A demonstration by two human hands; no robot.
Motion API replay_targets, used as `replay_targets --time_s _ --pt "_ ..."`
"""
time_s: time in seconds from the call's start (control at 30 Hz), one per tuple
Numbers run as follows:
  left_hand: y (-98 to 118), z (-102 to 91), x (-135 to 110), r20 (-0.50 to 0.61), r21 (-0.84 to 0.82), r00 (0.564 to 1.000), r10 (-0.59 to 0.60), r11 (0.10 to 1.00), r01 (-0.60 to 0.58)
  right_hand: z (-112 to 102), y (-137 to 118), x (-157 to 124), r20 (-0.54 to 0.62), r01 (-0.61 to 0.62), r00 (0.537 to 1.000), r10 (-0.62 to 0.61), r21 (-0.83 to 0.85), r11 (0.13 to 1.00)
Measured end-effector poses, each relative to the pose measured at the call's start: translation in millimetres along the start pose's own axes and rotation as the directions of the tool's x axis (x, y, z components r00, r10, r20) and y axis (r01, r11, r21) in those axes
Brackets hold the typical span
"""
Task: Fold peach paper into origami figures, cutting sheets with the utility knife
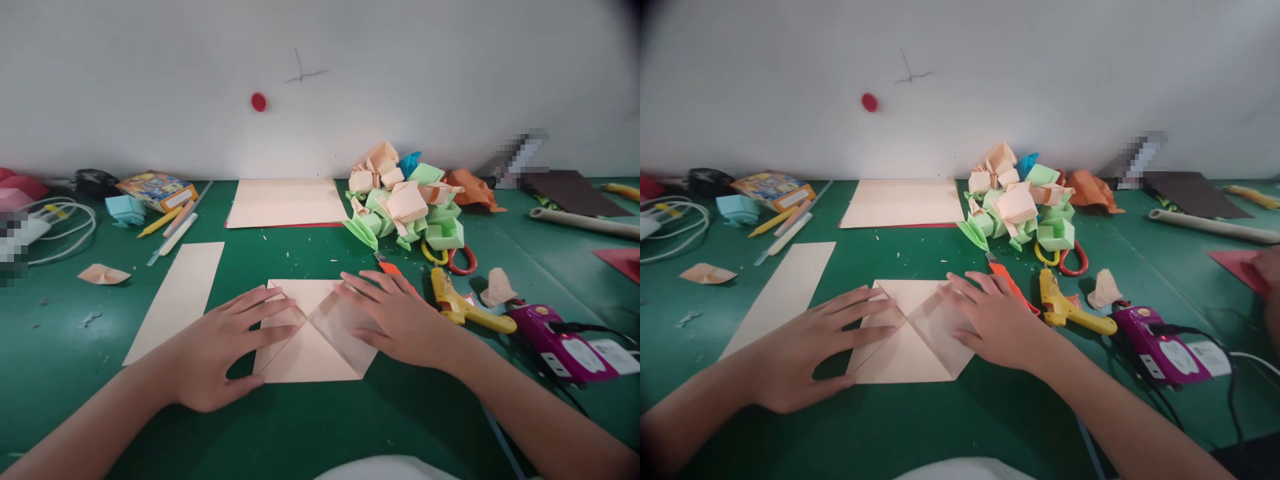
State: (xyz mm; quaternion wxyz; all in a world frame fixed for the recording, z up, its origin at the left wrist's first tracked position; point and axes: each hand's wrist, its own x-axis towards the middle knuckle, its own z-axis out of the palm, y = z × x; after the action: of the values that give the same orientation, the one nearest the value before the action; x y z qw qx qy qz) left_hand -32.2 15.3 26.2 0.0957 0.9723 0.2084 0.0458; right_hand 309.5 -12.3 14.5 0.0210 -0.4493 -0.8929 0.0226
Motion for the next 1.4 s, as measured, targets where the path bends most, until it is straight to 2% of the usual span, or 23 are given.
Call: replay_targets --time_s 0.17,0.43,0.53,0.63,0.77,0.9,1.0,1.23,1.4 --pt "-3 -0.2 -3 -0.023 0.018 1.000 -0.004 1.000 0.004 -5 -3 -1 0.000 0.110 0.994 -0.110 0.048 0.993" --pt "-12 5.3 -4 -0.100 0.096 0.991 -0.085 0.991 0.095 -12 -2 1 -0.033 0.064 0.998 -0.061 0.096 0.993" --pt "-16 7.6 -2 -0.209 0.130 0.977 -0.045 0.989 0.073 -13 -1 1 -0.020 0.046 0.999 -0.044 0.116 0.992" --pt "-18 6.2 -1 -0.329 0.184 0.944 0.026 0.982 0.037 -13 1 1 -0.012 0.058 0.998 -0.057 0.158 0.986" --pt "-12 3.5 0 -0.389 0.223 0.917 0.095 0.975 -0.006 -10 4 3 -0.042 0.092 0.995 -0.086 0.192 0.977" --pt "0 6.7 4 -0.350 0.163 0.934 0.072 0.987 -0.016 -3 4 5 -0.089 0.200 0.979 -0.186 0.185 0.962" --pt "3 11.6 7 -0.331 0.114 0.941 0.073 0.993 -0.037 -1 3 6 -0.068 0.252 0.968 -0.243 0.194 0.948" --pt "-3 18.3 7 -0.295 0.080 0.954 0.049 0.996 -0.026 -10 -9 7 0.010 0.195 0.980 -0.201 0.198 0.961" --pt "-2 22.5 6 -0.217 0.125 0.976 -0.005 0.992 0.033 -11 -17 8 0.041 0.173 0.983 -0.181 0.154 0.973"
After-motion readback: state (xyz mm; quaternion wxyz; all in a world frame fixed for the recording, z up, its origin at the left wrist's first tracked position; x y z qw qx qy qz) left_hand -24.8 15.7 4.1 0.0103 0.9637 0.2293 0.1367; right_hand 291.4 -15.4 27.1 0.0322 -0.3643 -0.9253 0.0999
